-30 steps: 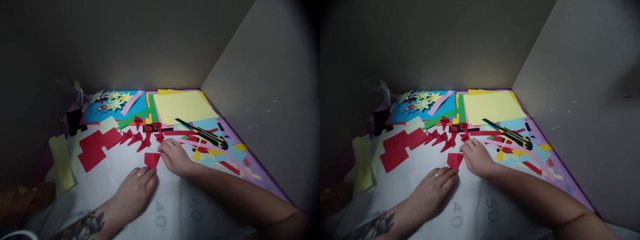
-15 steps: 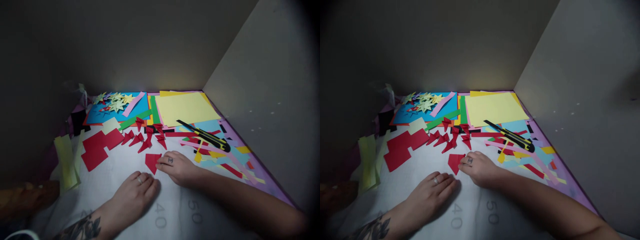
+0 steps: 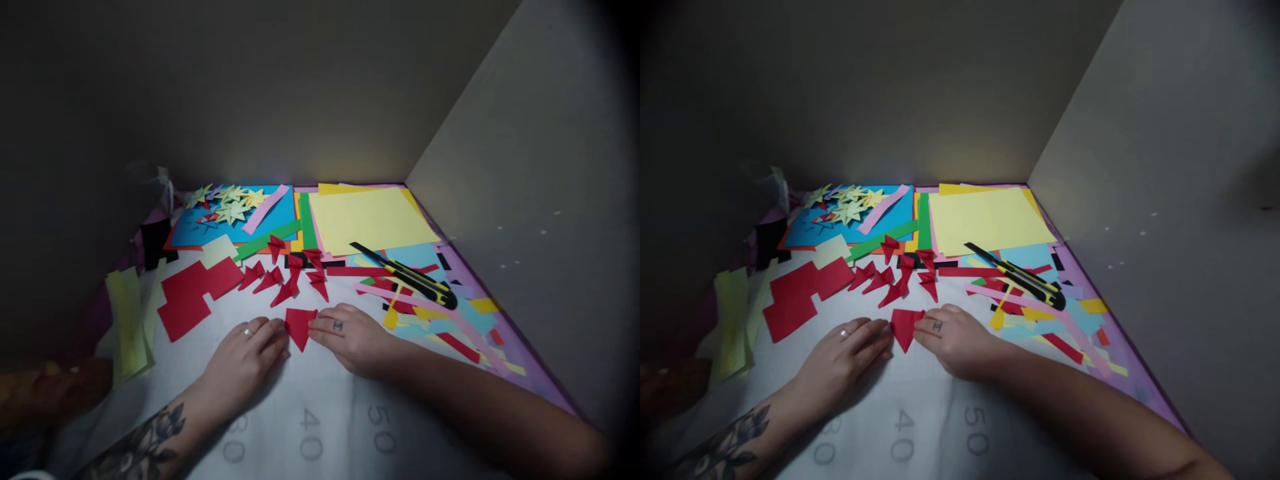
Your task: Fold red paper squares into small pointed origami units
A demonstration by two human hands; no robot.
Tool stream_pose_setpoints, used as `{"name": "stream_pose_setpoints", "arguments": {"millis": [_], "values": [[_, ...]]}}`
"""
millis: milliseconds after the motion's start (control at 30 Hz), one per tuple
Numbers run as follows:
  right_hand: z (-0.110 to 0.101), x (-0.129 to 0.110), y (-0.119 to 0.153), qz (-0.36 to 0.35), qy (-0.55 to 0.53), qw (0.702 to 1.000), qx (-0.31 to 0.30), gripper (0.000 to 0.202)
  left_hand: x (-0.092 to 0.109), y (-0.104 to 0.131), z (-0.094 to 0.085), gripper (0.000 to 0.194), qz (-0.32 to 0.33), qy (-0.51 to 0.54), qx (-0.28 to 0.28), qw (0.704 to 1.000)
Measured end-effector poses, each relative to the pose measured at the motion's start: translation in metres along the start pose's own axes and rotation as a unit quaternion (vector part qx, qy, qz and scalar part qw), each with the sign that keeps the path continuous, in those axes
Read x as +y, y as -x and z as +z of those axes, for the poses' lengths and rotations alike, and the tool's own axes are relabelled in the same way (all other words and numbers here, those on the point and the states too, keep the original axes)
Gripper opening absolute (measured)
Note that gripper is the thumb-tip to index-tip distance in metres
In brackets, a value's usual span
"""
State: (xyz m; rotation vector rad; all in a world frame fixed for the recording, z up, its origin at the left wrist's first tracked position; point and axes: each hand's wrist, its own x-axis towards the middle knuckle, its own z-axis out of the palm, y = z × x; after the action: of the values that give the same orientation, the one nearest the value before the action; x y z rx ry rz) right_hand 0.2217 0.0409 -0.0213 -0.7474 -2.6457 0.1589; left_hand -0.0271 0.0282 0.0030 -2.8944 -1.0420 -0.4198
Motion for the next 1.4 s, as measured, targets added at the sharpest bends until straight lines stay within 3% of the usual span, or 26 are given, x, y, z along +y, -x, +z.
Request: {"name": "stream_pose_setpoints", "arguments": {"millis": [200, 500, 600, 767, 1000, 1233, 1400], "values": [[0.0, 0.001, 0.001, 0.021, -0.011, 1.0, -0.019, 0.036, -0.003, -0.001, 0.002, 0.024, 0.049, 0.006, 0.019, 0.999], [-0.012, -0.001, -0.007, 0.095, -0.051, 0.986, -0.125, 0.043, -0.006, -0.005, 0.003, 0.028, 0.094, 0.05, 0.03, 0.994], [-0.017, -0.002, -0.012, 0.109, -0.061, 0.981, -0.151, 0.044, -0.007, -0.002, 0.007, 0.025, 0.08, 0.086, 0.03, 0.993], [-0.02, -0.001, -0.014, 0.105, -0.056, 0.979, -0.168, 0.044, -0.009, 0.001, 0.018, 0.022, -0.008, 0.175, 0.029, 0.984], [-0.01, 0.001, -0.005, 0.03, -0.038, 0.99, -0.13, 0.039, -0.007, -0.009, 0.014, 0.021, -0.05, 0.221, 0.02, 0.974], [0.0, 0.002, 0.001, -0.032, -0.02, 0.998, -0.056, 0.035, -0.007, -0.03, 0.005, 0.018, -0.134, 0.266, -0.058, 0.953], [0.0, 0.001, 0.004, -0.043, -0.001, 0.999, -0.019, 0.028, -0.005, -0.042, 0.004, 0.019, -0.165, 0.238, -0.076, 0.954]]}}
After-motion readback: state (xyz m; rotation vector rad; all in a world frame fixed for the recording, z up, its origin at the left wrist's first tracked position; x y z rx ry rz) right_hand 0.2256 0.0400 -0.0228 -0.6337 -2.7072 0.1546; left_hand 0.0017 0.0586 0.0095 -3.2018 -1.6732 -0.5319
